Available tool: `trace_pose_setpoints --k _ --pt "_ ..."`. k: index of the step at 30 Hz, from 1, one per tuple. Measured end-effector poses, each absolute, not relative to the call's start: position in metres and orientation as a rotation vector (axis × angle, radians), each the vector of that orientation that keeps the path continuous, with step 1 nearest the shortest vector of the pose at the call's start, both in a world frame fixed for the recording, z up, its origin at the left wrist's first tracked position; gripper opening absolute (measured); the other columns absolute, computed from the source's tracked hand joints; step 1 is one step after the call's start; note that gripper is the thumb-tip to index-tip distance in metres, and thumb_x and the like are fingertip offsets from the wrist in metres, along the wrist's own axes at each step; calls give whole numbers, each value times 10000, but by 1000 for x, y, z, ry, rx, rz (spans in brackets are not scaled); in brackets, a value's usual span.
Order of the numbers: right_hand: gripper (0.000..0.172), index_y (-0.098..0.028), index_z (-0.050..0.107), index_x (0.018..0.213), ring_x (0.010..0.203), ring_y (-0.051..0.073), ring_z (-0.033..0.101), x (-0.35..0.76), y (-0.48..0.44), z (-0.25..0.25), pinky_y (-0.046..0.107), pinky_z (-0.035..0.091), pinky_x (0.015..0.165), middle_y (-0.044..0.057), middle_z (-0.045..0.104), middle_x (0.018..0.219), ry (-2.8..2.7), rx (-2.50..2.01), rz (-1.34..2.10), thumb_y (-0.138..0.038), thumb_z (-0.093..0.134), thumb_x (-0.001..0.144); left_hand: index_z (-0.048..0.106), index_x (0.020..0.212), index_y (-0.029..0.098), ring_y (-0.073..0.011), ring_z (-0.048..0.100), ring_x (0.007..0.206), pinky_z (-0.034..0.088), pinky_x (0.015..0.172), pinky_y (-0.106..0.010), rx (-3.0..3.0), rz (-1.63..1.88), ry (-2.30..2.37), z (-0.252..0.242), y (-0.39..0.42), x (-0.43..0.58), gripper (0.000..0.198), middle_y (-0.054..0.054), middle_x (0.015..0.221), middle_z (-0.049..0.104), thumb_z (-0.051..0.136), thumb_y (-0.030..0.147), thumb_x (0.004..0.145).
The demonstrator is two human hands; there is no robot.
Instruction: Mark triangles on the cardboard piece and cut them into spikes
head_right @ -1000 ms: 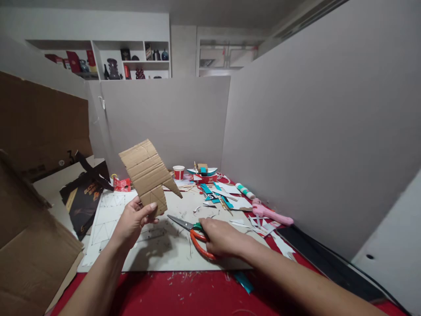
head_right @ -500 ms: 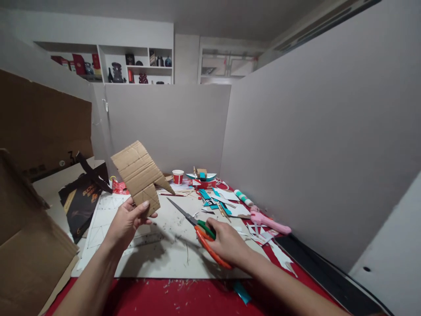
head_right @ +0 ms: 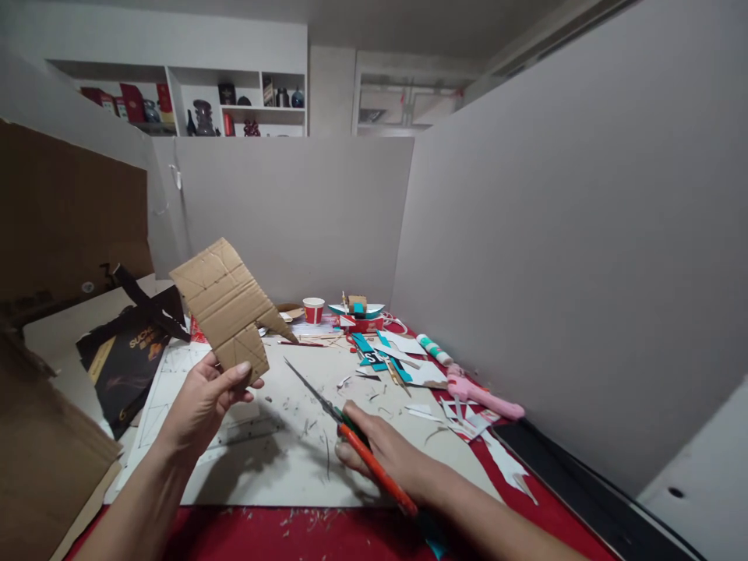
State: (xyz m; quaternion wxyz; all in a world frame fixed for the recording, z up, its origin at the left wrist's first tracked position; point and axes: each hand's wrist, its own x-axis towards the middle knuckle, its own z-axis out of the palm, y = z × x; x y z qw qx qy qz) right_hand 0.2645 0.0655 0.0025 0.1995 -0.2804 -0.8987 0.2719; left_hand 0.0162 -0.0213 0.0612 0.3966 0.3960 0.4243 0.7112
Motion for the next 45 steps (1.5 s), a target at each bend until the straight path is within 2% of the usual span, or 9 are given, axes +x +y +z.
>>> trace_pose_setpoints --k 4,11,20,27,31,37,45 --pt "359 -190 566 925 790 215 538 268 61 9 329 471 770 88 593 938 -2563 -702 800 -534 482 868 638 965 167 -158 693 629 510 506 -226 1021 1775 1095 59 -21 20 353 -32 871 736 807 278 676" --pt "391 -174 548 875 645 158 452 267 57 15 251 412 586 19 508 744 -2597 -659 960 -548 434 885 656 959 168 -165 686 625 510 508 -237 1074 1739 1116 56 -20 28 342 -36 852 732 805 297 679" --pt "405 -175 562 844 636 144 439 267 47 20 235 407 587 13 505 720 -2532 -623 1045 -562 452 888 645 962 159 -168 686 656 527 530 -240 1146 1682 1126 54 -24 36 306 -50 833 732 783 285 719" --pt "528 -160 537 823 611 130 406 266 50 17 228 398 554 9 475 696 -2526 -487 1126 -657 371 896 646 982 158 -174 697 649 529 513 -233 1117 1682 1128 53 -22 39 359 -56 858 740 806 288 689" --pt "471 -171 517 785 617 136 411 265 48 21 226 385 539 9 466 687 -2514 -506 1105 -612 399 899 638 1003 162 -169 702 643 544 524 -237 1112 1667 1108 51 -22 41 352 -51 892 739 793 280 711" --pt "283 -182 468 738 601 119 412 266 49 12 218 372 547 -4 478 687 -2522 -555 1039 -409 447 904 625 1023 164 -176 711 654 564 542 -250 1083 1679 1118 49 -21 43 371 -49 933 739 795 275 713" --pt "239 -193 427 729 590 100 333 269 49 -2 204 312 520 -45 392 652 -2517 -632 1031 -338 472 914 618 1029 155 -175 710 643 582 565 -268 1052 1698 1107 47 -20 45 417 -57 943 742 818 272 682"
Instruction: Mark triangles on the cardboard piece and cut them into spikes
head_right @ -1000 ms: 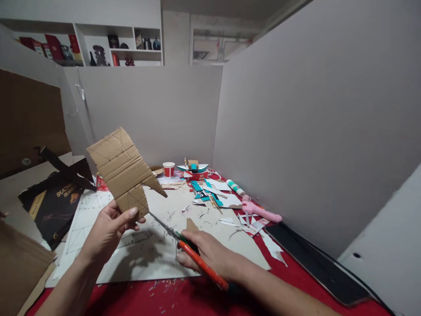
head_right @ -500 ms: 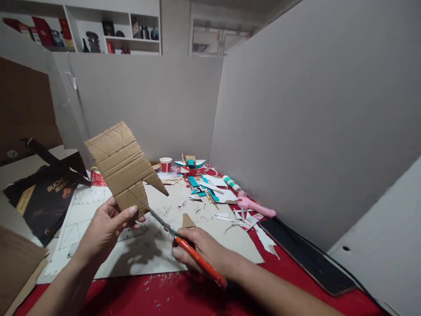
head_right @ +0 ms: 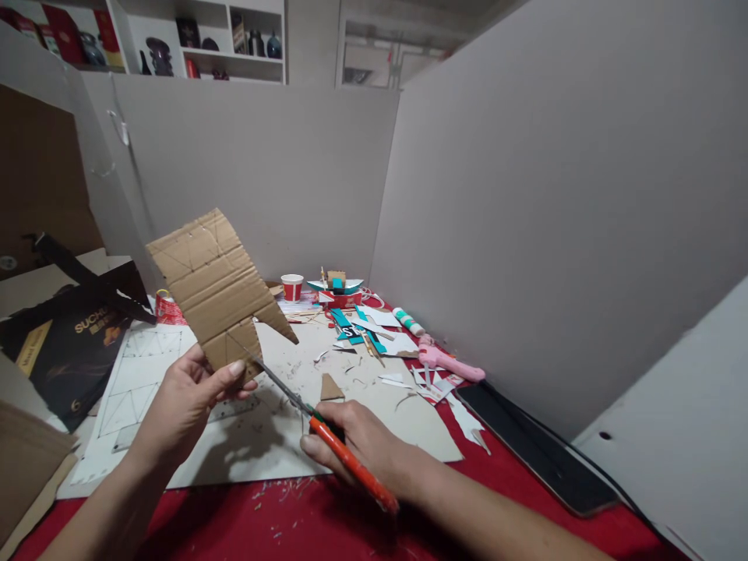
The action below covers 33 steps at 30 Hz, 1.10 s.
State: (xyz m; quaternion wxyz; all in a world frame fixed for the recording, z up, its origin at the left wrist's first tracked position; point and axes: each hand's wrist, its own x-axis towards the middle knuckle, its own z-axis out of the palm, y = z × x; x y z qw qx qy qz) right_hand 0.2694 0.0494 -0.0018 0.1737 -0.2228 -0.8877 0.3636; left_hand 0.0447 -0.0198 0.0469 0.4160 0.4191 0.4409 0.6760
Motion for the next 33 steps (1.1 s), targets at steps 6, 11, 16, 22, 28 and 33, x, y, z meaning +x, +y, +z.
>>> trace_pose_setpoints --k 6,11,16,22,28,33 --pt "245 -190 421 719 574 94 327 267 49 -4 203 297 507 -48 371 631 -2474 -606 1070 -322 453 923 623 1015 150 -162 705 650 580 583 -264 1062 1685 1108 49 -22 45 388 -47 916 740 809 274 697" --pt "263 -194 395 688 549 86 320 265 49 -3 202 288 494 -55 369 607 -2429 -577 1130 -308 460 917 624 1010 149 -150 703 646 577 579 -250 1072 1673 1105 51 -23 45 364 -43 922 741 801 258 711" --pt "286 -203 359 646 513 77 297 265 50 -8 207 263 470 -67 344 572 -2358 -540 1240 -264 501 886 629 1005 150 -154 708 646 579 578 -250 1068 1670 1094 51 -24 45 357 -44 921 744 803 256 711" --pt "296 -207 352 638 499 74 273 265 50 -15 215 246 461 -74 333 552 -2318 -472 1286 -268 498 888 647 997 151 -156 703 664 587 595 -264 1069 1667 1083 51 -23 44 333 -51 912 750 793 279 727" --pt "287 -204 364 673 535 84 260 263 47 -10 213 254 472 -71 297 591 -2349 -511 1176 -328 535 867 680 977 143 -157 689 709 598 619 -281 1086 1713 1088 51 -23 46 292 -58 938 752 749 342 773" --pt "200 -193 409 714 551 93 317 262 47 -5 212 297 497 -51 385 608 -2430 -568 1065 -297 491 864 686 929 124 -151 669 646 602 578 -291 1063 1666 1094 49 -23 52 318 -52 838 753 781 351 728"
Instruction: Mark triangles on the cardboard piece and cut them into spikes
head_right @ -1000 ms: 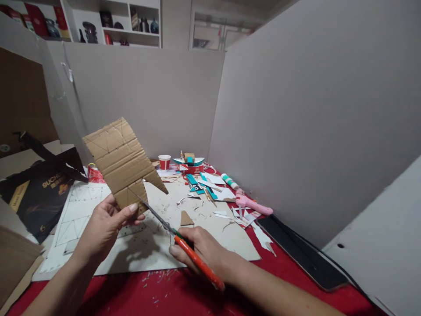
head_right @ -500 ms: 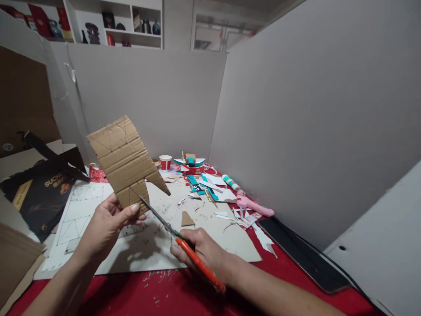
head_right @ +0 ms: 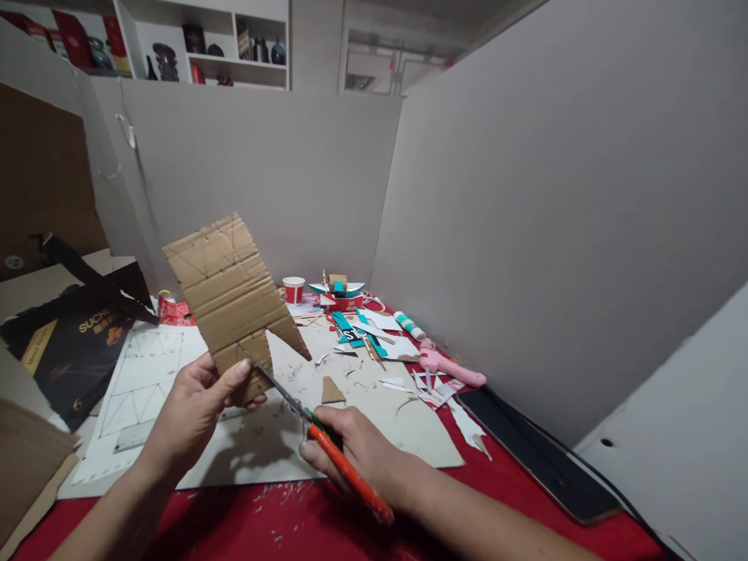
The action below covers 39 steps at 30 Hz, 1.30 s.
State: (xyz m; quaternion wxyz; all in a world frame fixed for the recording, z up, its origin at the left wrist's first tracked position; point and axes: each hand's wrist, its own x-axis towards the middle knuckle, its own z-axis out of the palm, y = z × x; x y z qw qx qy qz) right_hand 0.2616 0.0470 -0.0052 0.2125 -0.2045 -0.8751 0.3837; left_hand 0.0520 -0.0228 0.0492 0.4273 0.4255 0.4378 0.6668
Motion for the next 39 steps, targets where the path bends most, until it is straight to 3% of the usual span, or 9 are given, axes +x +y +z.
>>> trace_pose_setpoints --k 7,15,26,39 --pt "274 -201 365 678 526 83 280 260 48 -13 206 280 471 -60 330 590 -2359 -495 1116 -332 477 890 689 912 128 -140 651 625 598 577 -284 1061 1649 1096 48 -22 55 330 -37 787 734 794 362 704" --pt "418 -213 327 642 484 75 261 257 43 -14 214 249 432 -66 297 551 -2324 -507 1179 -500 453 918 701 913 139 -135 638 635 597 593 -297 1047 1631 1098 48 -22 54 314 -49 840 737 790 356 705" --pt "258 -190 412 709 563 97 340 262 43 5 209 326 519 -44 410 621 -2486 -652 1017 -360 487 887 680 877 142 -139 639 569 543 527 -264 1095 1569 1085 46 -24 60 291 -58 799 740 776 369 722" --pt "402 -188 390 679 541 88 286 262 49 -24 216 293 481 -45 346 602 -2352 -551 1119 -501 431 929 673 869 142 -144 644 593 552 546 -270 1104 1571 1062 43 -22 61 268 -50 797 737 762 361 741"
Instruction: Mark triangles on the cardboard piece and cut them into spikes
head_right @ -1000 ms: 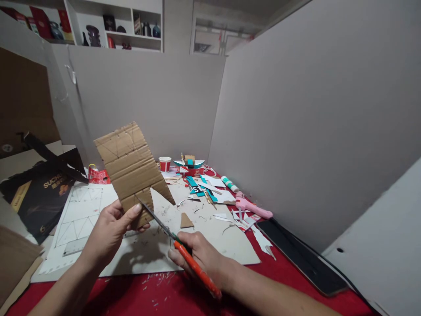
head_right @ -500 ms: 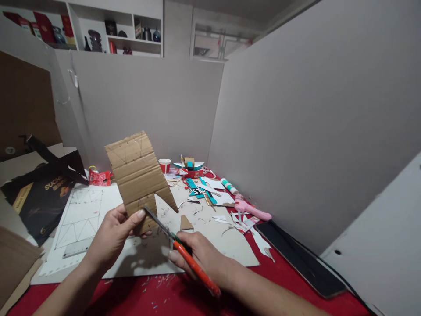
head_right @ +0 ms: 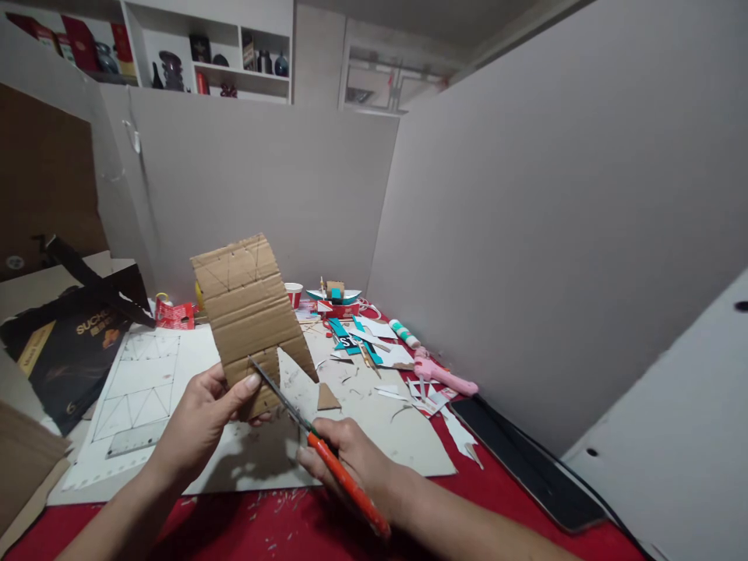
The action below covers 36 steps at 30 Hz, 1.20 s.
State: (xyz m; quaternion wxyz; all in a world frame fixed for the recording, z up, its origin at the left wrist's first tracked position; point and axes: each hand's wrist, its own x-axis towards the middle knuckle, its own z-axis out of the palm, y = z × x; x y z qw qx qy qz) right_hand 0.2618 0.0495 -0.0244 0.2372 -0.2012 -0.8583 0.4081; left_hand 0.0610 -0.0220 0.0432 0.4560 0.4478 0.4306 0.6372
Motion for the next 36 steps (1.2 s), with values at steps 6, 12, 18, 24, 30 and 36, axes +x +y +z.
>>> trace_pose_setpoints --k 6,12,18,24,30,36 --pt "458 -194 372 665 519 82 276 261 48 -26 217 266 458 -51 329 581 -2312 -546 1172 -569 423 922 695 918 152 -161 642 599 534 558 -282 1092 1556 1060 45 -24 59 314 -59 800 745 763 395 731" --pt "501 -194 381 681 539 92 281 260 46 -21 227 273 479 -47 326 602 -2351 -518 1159 -642 387 905 730 1021 176 -186 666 765 506 628 -248 1126 1687 1133 52 -26 52 352 -74 937 758 720 425 773" --pt "491 -191 397 710 565 101 307 258 44 -15 231 296 509 -37 372 631 -2396 -509 1107 -633 350 920 732 1003 170 -189 654 750 520 670 -279 1164 1657 1153 49 -26 56 350 -66 896 754 717 433 772" --pt "492 -197 382 683 546 95 285 260 45 -19 227 284 494 -46 344 609 -2349 -551 1175 -635 386 906 738 985 175 -185 655 739 529 695 -294 1168 1655 1140 48 -26 57 333 -60 888 755 718 429 771" --pt "503 -194 393 668 525 91 291 260 44 -23 226 281 478 -48 341 580 -2301 -586 1219 -648 407 886 744 978 170 -196 668 747 512 651 -269 1165 1659 1136 49 -25 57 340 -65 886 764 734 427 755" --pt "511 -197 393 671 514 92 297 259 43 -24 228 278 457 -42 345 578 -2292 -544 1215 -659 392 888 748 969 176 -183 674 740 506 638 -250 1156 1670 1103 50 -27 58 318 -58 886 769 741 411 755"
